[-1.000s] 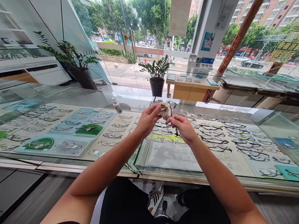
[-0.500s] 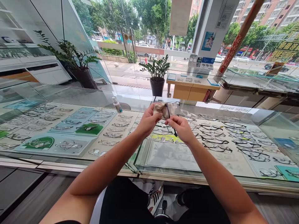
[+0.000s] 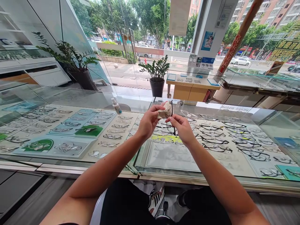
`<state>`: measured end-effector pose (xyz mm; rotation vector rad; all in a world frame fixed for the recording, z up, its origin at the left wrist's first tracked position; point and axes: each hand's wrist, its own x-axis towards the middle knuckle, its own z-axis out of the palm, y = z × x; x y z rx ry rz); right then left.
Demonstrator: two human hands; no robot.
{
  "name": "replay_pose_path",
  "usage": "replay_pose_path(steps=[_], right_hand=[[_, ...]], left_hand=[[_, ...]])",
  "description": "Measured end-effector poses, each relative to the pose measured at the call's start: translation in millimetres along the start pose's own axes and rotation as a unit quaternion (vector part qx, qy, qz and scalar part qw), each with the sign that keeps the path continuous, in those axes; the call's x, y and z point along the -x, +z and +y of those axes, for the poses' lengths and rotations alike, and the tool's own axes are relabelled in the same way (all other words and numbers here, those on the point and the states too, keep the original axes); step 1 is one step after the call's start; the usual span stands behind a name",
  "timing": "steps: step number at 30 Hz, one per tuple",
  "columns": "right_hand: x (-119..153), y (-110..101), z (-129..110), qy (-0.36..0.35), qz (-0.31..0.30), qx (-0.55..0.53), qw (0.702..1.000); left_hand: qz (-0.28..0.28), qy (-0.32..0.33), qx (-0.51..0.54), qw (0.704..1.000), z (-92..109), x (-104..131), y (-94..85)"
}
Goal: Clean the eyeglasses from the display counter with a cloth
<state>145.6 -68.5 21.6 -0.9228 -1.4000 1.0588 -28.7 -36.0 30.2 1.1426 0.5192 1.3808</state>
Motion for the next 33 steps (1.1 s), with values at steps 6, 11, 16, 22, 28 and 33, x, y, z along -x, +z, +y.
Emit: replay_pose_path(steps=[6, 11, 16, 22, 28, 33], right_hand=[[-1, -1, 1, 0.017, -0.012, -0.058, 0.998], [-1, -1, 1, 0.016, -0.03, -0.054, 0.998], [-1, -3, -1, 0.01, -0.044, -0.038, 0.998], [-1, -10, -2, -0.004, -0.104, -0.05, 0.993], [1, -15, -3, -0.002, -0.156, -0.069, 0.985], [1, -14, -2, 0.007, -0.155, -0.066, 0.986]], left_hand=[[0.021, 0.001, 0.007, 1.0, 2, -3, -1.8], [-0.012, -0.025, 0.02, 0.999, 1, -6, -5.6], [-0.033, -0.036, 0.036, 0.998, -1, -9, -10.7], [-0.123, -0.102, -0.008, 0.987, 9, -12, -20.2], [-0.205, -0.104, -0.043, 0.972, 18, -12, -24.9], [-0.22, -0.083, -0.045, 0.971, 16, -8, -15.5]])
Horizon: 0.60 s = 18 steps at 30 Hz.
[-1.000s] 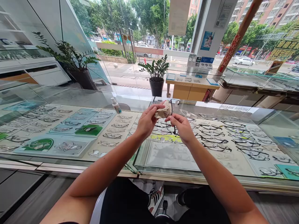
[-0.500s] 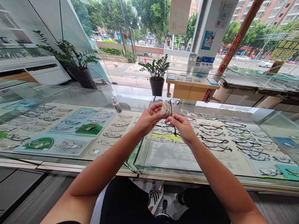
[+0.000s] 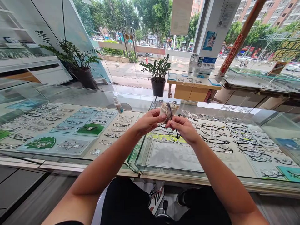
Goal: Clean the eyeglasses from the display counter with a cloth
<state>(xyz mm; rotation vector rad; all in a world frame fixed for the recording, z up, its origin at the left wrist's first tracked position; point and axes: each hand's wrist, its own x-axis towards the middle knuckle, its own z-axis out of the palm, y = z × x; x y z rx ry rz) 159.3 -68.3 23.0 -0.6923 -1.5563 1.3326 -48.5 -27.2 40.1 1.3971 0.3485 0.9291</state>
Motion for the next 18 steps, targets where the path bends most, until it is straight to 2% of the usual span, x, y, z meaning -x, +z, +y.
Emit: replay_pose_path(steps=[9, 18], right_hand=[[-3, -1, 1, 0.003, 0.042, 0.014, 0.999], [-4, 3, 3, 0.03, 0.052, -0.029, 0.998]], left_hand=[[0.087, 0.022, 0.027, 0.996, -12, -2, 12.4], [0.109, 0.035, 0.018, 0.993, -18, -5, 14.2]])
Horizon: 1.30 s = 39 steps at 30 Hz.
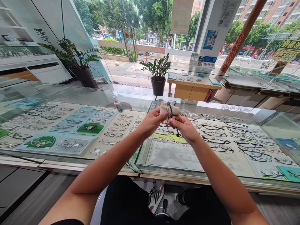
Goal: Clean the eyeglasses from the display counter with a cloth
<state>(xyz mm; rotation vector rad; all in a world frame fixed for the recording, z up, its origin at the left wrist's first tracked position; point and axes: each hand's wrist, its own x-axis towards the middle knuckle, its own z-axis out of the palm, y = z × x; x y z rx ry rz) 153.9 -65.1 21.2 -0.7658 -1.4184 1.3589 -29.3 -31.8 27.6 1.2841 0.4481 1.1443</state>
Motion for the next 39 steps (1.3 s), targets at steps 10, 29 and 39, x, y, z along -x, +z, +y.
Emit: replay_pose_path(steps=[10, 29, 39], right_hand=[[-2, 10, 12, 0.032, 0.0, -0.012, 0.999], [3, 7, -1, 0.078, 0.014, -0.082, 0.993], [6, 13, -3, 0.096, -0.035, -0.119, 0.988]], left_hand=[[0.048, 0.018, 0.005, 0.999, -7, 2, 9.9], [-0.025, 0.009, -0.051, 0.998, -1, -5, -12.0], [-0.069, -0.011, -0.027, 0.997, 0, -1, -11.0]])
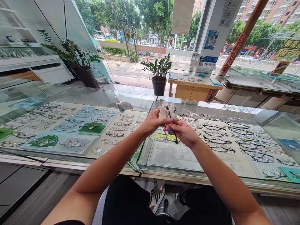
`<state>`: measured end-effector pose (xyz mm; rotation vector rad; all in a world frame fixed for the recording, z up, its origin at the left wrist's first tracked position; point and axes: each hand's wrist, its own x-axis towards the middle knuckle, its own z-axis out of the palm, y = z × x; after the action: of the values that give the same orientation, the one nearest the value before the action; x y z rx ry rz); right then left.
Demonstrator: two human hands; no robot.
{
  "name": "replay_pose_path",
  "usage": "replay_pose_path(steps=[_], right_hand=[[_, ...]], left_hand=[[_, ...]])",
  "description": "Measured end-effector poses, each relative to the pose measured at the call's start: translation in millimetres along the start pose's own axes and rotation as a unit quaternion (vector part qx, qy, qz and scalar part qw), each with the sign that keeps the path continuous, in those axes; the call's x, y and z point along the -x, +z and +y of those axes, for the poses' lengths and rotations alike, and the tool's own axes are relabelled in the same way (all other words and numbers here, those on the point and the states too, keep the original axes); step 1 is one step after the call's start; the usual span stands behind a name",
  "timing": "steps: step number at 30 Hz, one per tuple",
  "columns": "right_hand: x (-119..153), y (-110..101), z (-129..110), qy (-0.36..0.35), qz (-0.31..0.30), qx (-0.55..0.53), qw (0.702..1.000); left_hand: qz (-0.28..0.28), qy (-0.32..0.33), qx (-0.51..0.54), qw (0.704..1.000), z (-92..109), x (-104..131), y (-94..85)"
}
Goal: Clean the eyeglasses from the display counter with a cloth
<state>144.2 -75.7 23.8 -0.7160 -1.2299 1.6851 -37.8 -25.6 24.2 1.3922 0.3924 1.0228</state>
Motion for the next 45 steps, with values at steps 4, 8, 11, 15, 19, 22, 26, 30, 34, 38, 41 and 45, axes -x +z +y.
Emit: replay_pose_path(steps=[4, 8, 11, 15, 19, 22, 26, 30, 34, 38, 41, 45], right_hand=[[3, -2, -7, -0.021, 0.01, -0.001, 1.0], [5, -6, -13, -0.035, 0.011, 0.0, 0.999], [6, -6, -15, -0.034, 0.004, 0.002, 0.999], [5, -6, -14, -0.032, 0.0, 0.008, 0.999], [4, -6, -12, -0.025, -0.004, 0.012, 1.0], [3, -5, -9, -0.031, 0.004, 0.006, 1.0], [0, -2, -6, -0.048, 0.028, 0.005, 0.998], [0, 2, -4, -0.055, 0.039, 0.005, 0.998], [1, 8, -1, -0.05, 0.038, 0.011, 0.998], [0, 9, 3, -0.053, 0.038, 0.022, 0.998], [0, 10, 7, -0.053, 0.029, 0.044, 0.997], [-1, 12, 11, -0.057, 0.018, 0.077, 0.995]], left_hand=[[-0.012, 0.03, -0.002, 0.999, 7, 1, -0.7], [-0.011, 0.02, -0.02, 1.0, 16, 1, -8.0], [-0.031, 0.015, -0.062, 0.998, 18, 2, -13.9], [-0.053, 0.021, -0.075, 0.996, 20, 2, -15.1], [-0.039, 0.012, -0.063, 0.997, 22, 1, -11.2], [-0.02, 0.011, -0.056, 0.998, 19, 1, -7.8], [0.013, 0.022, -0.044, 0.999, 12, 0, -2.4], [0.039, 0.025, -0.037, 0.998, 12, 0, 4.1], [0.026, 0.042, -0.015, 0.999, 13, -1, 9.8], [0.051, 0.05, -0.011, 0.997, 11, -1, 14.1], [0.101, 0.043, -0.035, 0.993, 7, 1, 17.5], [0.151, 0.042, -0.053, 0.986, 5, 3, 23.2]])
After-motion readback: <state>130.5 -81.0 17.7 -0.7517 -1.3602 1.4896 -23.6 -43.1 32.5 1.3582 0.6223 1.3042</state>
